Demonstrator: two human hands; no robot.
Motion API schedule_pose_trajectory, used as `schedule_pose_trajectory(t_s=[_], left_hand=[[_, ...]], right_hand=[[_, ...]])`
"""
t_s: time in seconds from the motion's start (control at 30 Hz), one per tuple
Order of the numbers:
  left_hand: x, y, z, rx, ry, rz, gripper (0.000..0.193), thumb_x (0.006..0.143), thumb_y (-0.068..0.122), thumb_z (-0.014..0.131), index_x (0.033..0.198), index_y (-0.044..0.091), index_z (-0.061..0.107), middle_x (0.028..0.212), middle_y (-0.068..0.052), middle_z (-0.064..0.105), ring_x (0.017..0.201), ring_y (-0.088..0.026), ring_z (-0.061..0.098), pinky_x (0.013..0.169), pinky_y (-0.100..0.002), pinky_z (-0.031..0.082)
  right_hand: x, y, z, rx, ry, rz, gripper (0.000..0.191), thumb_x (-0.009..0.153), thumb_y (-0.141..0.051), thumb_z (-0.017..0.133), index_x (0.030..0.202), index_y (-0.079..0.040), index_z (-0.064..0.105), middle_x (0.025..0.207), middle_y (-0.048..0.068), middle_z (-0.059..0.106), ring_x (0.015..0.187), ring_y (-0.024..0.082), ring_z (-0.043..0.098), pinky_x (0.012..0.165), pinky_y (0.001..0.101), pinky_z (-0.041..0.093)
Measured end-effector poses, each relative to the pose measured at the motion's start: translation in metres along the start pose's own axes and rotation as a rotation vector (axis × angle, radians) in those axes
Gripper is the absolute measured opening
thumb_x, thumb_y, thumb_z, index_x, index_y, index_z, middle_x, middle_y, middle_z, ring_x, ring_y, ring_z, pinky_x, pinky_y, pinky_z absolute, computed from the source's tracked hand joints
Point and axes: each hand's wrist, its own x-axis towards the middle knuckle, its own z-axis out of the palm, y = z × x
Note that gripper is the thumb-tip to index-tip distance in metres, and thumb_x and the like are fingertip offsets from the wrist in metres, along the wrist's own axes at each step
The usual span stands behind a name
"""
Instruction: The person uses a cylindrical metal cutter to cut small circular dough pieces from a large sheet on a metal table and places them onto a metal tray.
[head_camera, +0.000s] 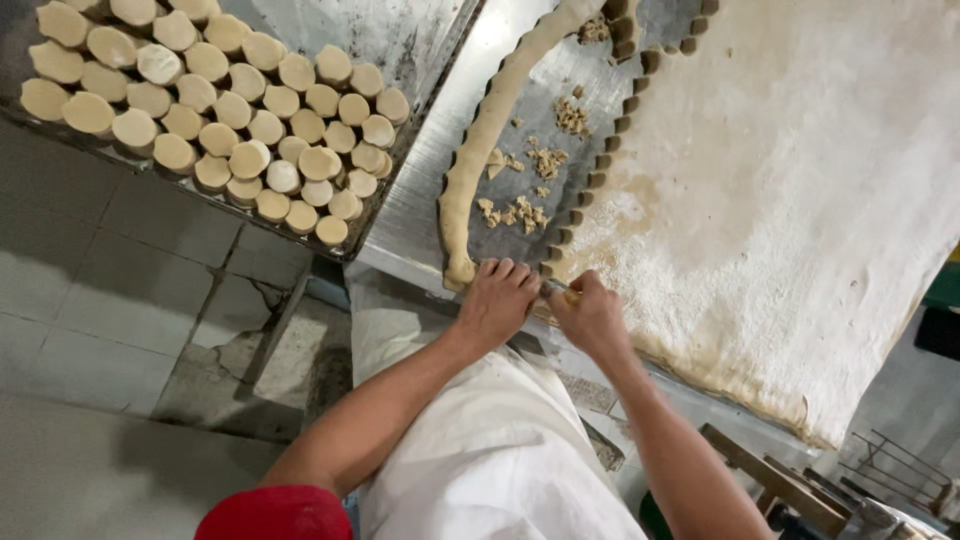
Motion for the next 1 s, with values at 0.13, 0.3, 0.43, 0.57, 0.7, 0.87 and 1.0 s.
schedule_pose_trajectory(t_s=[0.13, 0.3, 0.43, 0.57, 0.7, 0.87, 1.0], left_hand=[[0.001, 0.000, -0.003, -0.029, -0.229, -0.088, 0.018, 0.094, 0.024, 0.063, 0.095, 0.008, 0.071, 0.099, -0.008, 0.065, 0.104, -0.026, 0.057, 0.092, -0.045, 0.040], [-0.003, -0.001, -0.017, -0.031, -0.315, -0.089, 0.032, 0.092, 0.029, 0.065, 0.107, 0.002, 0.071, 0.102, -0.010, 0.062, 0.103, -0.025, 0.054, 0.093, -0.044, 0.039], [0.007, 0.004, -0.012, -0.155, -0.481, -0.363, 0.036, 0.082, 0.029, 0.075, 0.106, 0.004, 0.071, 0.112, -0.013, 0.057, 0.109, -0.028, 0.050, 0.097, -0.045, 0.036], [0.027, 0.003, 0.011, -0.341, -0.348, -0.300, 0.043, 0.082, 0.015, 0.071, 0.125, 0.018, 0.070, 0.114, -0.009, 0.057, 0.106, -0.028, 0.048, 0.087, -0.045, 0.037], [0.032, -0.008, 0.028, -0.276, -0.288, -0.280, 0.039, 0.093, 0.011, 0.062, 0.128, 0.027, 0.074, 0.110, -0.005, 0.060, 0.105, -0.026, 0.050, 0.091, -0.044, 0.037], [0.027, -0.015, 0.025, -0.177, -0.220, -0.242, 0.034, 0.093, 0.012, 0.060, 0.116, 0.028, 0.080, 0.105, -0.001, 0.062, 0.107, -0.025, 0.052, 0.093, -0.045, 0.037], [0.030, -0.013, 0.015, -0.142, -0.227, -0.217, 0.031, 0.094, 0.016, 0.060, 0.115, 0.029, 0.080, 0.105, -0.002, 0.064, 0.109, -0.026, 0.053, 0.093, -0.047, 0.038]], right_hand=[[0.002, -0.011, 0.000, -0.048, 0.062, -0.078, 0.032, 0.095, -0.032, 0.063, 0.106, -0.002, 0.068, 0.086, 0.023, 0.074, 0.080, 0.037, 0.074, 0.073, 0.0479, 0.060], [0.003, -0.015, -0.002, -0.178, -0.011, -0.145, 0.027, 0.100, -0.032, 0.061, 0.114, -0.009, 0.068, 0.086, 0.018, 0.077, 0.076, 0.032, 0.071, 0.069, 0.0431, 0.057], [-0.002, -0.004, -0.006, 0.068, -0.041, -0.555, 0.034, 0.102, -0.033, 0.059, 0.124, -0.006, 0.059, 0.091, 0.013, 0.077, 0.066, 0.016, 0.069, 0.054, 0.0310, 0.057], [-0.006, 0.000, -0.018, 0.255, 0.012, -0.127, 0.032, 0.095, -0.029, 0.063, 0.119, -0.007, 0.062, 0.084, 0.012, 0.077, 0.048, 0.013, 0.056, 0.039, 0.0304, 0.043], [0.004, -0.001, -0.026, 0.117, -0.029, 0.118, 0.039, 0.097, -0.034, 0.065, 0.121, -0.004, 0.061, 0.086, 0.020, 0.074, 0.059, 0.022, 0.057, 0.051, 0.0398, 0.046], [0.014, 0.010, -0.024, -0.008, 0.055, -0.046, 0.041, 0.090, -0.030, 0.067, 0.116, 0.002, 0.066, 0.084, 0.021, 0.073, 0.070, 0.023, 0.070, 0.062, 0.0406, 0.056], [0.024, 0.014, -0.020, -0.026, 0.015, -0.011, 0.041, 0.091, -0.030, 0.066, 0.119, 0.001, 0.065, 0.085, 0.023, 0.074, 0.072, 0.026, 0.072, 0.063, 0.0411, 0.056]])
